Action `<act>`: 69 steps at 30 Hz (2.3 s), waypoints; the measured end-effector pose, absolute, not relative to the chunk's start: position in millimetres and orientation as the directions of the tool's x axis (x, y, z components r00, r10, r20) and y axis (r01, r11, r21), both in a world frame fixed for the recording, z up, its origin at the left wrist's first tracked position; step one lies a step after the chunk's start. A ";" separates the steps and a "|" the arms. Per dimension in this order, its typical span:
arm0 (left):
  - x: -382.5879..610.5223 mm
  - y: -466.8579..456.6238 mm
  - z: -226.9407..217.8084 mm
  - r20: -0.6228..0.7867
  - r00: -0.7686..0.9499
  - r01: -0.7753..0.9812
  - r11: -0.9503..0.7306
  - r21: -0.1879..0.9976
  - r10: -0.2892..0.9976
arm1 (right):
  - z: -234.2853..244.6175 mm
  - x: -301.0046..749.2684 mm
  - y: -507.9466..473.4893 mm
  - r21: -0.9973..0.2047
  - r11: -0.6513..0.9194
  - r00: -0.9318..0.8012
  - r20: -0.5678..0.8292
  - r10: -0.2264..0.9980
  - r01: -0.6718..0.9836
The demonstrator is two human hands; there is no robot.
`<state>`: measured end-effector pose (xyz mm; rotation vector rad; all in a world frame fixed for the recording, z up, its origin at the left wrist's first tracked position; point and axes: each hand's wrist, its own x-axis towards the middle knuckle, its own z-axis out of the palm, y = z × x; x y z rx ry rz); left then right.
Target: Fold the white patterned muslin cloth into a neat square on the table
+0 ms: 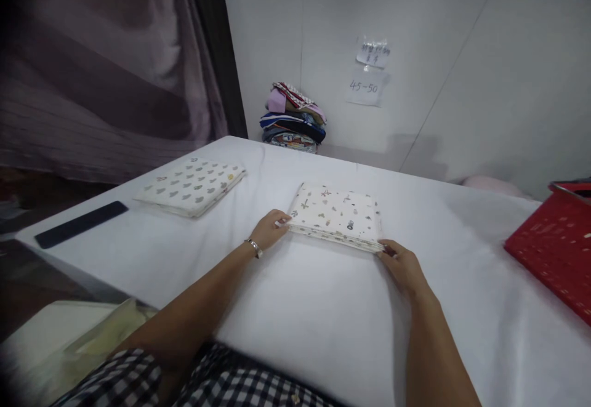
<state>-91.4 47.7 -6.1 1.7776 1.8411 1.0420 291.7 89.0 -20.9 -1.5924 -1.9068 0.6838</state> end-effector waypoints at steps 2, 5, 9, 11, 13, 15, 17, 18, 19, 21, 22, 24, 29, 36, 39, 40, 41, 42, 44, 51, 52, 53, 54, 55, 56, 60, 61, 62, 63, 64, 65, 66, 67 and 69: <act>-91.4 52.4 -2.6 0.202 -0.189 0.668 -0.025 0.744 0.961 | -19.1 290.1 88.6 -0.676 0.177 -0.153 0.095 0.984 0.715; -86.5 63.7 2.7 0.120 -0.257 0.682 0.092 0.725 0.959 | -16.8 285.8 87.7 -0.618 0.177 -0.158 0.086 0.984 0.766; -72.7 69.6 3.9 0.031 -0.296 0.696 0.193 0.692 0.955 | -15.7 283.9 87.5 -0.523 0.169 -0.127 0.114 0.985 0.836; -64.9 63.7 2.1 0.004 -0.300 0.684 0.212 0.698 0.954 | -17.7 289.0 89.6 -0.473 0.172 -0.102 0.168 0.980 0.864; -59.1 54.4 0.4 -0.030 -0.270 0.668 0.209 0.714 0.962 | -22.1 297.5 93.6 -0.438 0.177 -0.089 0.214 0.973 0.882; -57.2 46.4 0.0 -0.059 -0.233 0.637 0.198 0.745 0.971 | -27.8 306.2 98.4 -0.400 0.205 -0.113 0.241 0.964 0.893; -59.1 43.1 0.6 -0.075 -0.219 0.602 0.196 0.774 0.973 | -31.9 310.5 102.1 -0.335 0.265 -0.166 0.297 0.940 0.904; -61.0 43.4 0.9 -0.078 -0.222 0.587 0.197 0.786 0.972 | -32.6 309.8 102.9 -0.292 0.300 -0.193 0.343 0.919 0.908; -62.9 44.7 0.9 -0.077 -0.227 0.576 0.198 0.793 0.971 | -32.3 306.7 102.8 -0.250 0.339 -0.225 0.395 0.891 0.907; -66.0 48.9 -0.3 -0.072 -0.244 0.565 0.202 0.800 0.967 | -29.5 294.3 100.4 -0.186 0.436 -0.307 0.477 0.823 0.880; -66.7 51.0 -1.3 -0.071 -0.252 0.563 0.206 0.800 0.965 | -27.6 285.7 98.5 -0.169 0.491 -0.357 0.495 0.792 0.855; -66.5 53.7 -3.8 -0.075 -0.262 0.568 0.216 0.794 0.962 | -24.7 267.7 94.9 -0.170 0.589 -0.457 0.477 0.751 0.790; -64.1 52.8 -4.1 -0.093 -0.262 0.609 0.240 0.756 0.960 | -28.4 246.8 94.2 -0.230 0.648 -0.534 0.405 0.742 0.726; -67.5 66.6 8.5 -0.090 -0.255 0.621 0.234 0.748 0.963 | -29.1 243.5 90.2 -0.109 0.639 -0.546 0.424 0.723 0.761; -62.8 75.2 10.8 -0.089 -0.256 0.658 0.241 0.713 0.963 | -25.8 233.6 85.5 -0.039 0.609 -0.526 0.463 0.713 0.792; -59.3 74.8 10.4 -0.094 -0.263 0.659 0.250 0.709 0.960 | -25.2 232.7 85.3 -0.021 0.607 -0.528 0.470 0.708 0.795; -54.8 71.8 9.3 -0.104 -0.268 0.646 0.258 0.719 0.958 | -24.9 234.1 85.9 -0.005 0.608 -0.533 0.473 0.701 0.794; -49.5 66.3 7.6 -0.125 -0.266 0.616 0.268 0.741 0.956 | -25.1 238.1 87.2 0.009 0.613 -0.543 0.473 0.694 0.790; -38.6 49.0 2.6 -0.199 -0.208 0.522 0.281 0.805 0.958 | -26.9 252.3 91.8 0.016 0.619 -0.552 0.470 0.689 0.786; -54.4 30.1 -3.7 -0.110 -0.104 0.559 0.150 0.815 0.988 | -23.5 270.9 91.4 -0.118 0.548 -0.455 0.431 0.779 0.828; -63.7 38.8 -3.3 -0.020 -0.163 0.619 0.118 0.776 0.986 | -18.9 260.2 83.8 -0.143 0.569 -0.468 0.429 0.773 0.810; -72.7 48.5 -3.3 0.058 -0.195 0.663 0.088 0.743 0.979 | -13.7 246.7 74.2 -0.171 0.604 -0.491 0.433 0.756 0.778; -80.5 58.4 -3.9 0.118 -0.204 0.696 0.059 0.716 0.972 | -8.6 231.4 63.0 -0.205 0.640 -0.515 0.439 0.736 0.740; -86.5 67.7 -5.0 0.163 -0.201 0.719 0.032 0.695 0.966 | -4.0 215.5 51.1 -0.226 0.680 -0.561 0.417 0.715 0.698; -90.5 76.1 -6.6 0.191 -0.177 0.738 0.002 0.675 0.965 | -0.6 200.0 39.3 -0.237 0.714 -0.610 0.387 0.691 0.659; -91.9 100.4 -14.7 0.206 -0.023 0.778 -0.112 0.618 0.978 | -5.5 156.5 8.7 -0.182 0.778 -0.680 0.394 0.618 0.601; -90.8 105.1 -16.3 0.202 0.003 0.780 -0.129 0.612 0.979 | -10.6 151.5 6.7 -0.156 0.776 -0.670 0.421 0.612 0.611; -89.9 109.2 -17.3 0.200 0.021 0.781 -0.141 0.608 0.980 | -16.2 148.7 6.3 -0.132 0.770 -0.657 0.445 0.608 0.624; -89.4 112.6 -17.6 0.203 0.032 0.782 -0.150 0.605 0.979 | -21.6 148.0 7.0 -0.112 0.765 -0.649 0.463 0.604 0.634; -89.4 114.6 -17.4 0.208 0.040 0.782 -0.160 0.603 0.977 | -26.2 149.1 7.9 -0.095 0.764 -0.647 0.473 0.599 0.638; -90.1 114.9 -16.6 0.214 0.045 0.781 -0.168 0.601 0.976 | -29.7 151.7 8.3 -0.083 0.767 -0.650 0.478 0.591 0.637; -91.5 113.0 -15.3 0.223 0.051 0.780 -0.178 0.599 0.973 | -32.2 155.3 7.5 -0.074 0.774 -0.658 0.481 0.580 0.628; -93.6 108.6 -13.8 0.236 0.061 0.779 -0.194 0.596 0.970 | -33.7 159.4 5.2 -0.068 0.782 -0.665 0.484 0.569 0.619; -100.0 92.7 -11.1 0.269 0.100 0.776 -0.245 0.581 0.958 | -35.2 167.0 -3.8 -0.055 0.794 -0.676 0.491 0.550 0.606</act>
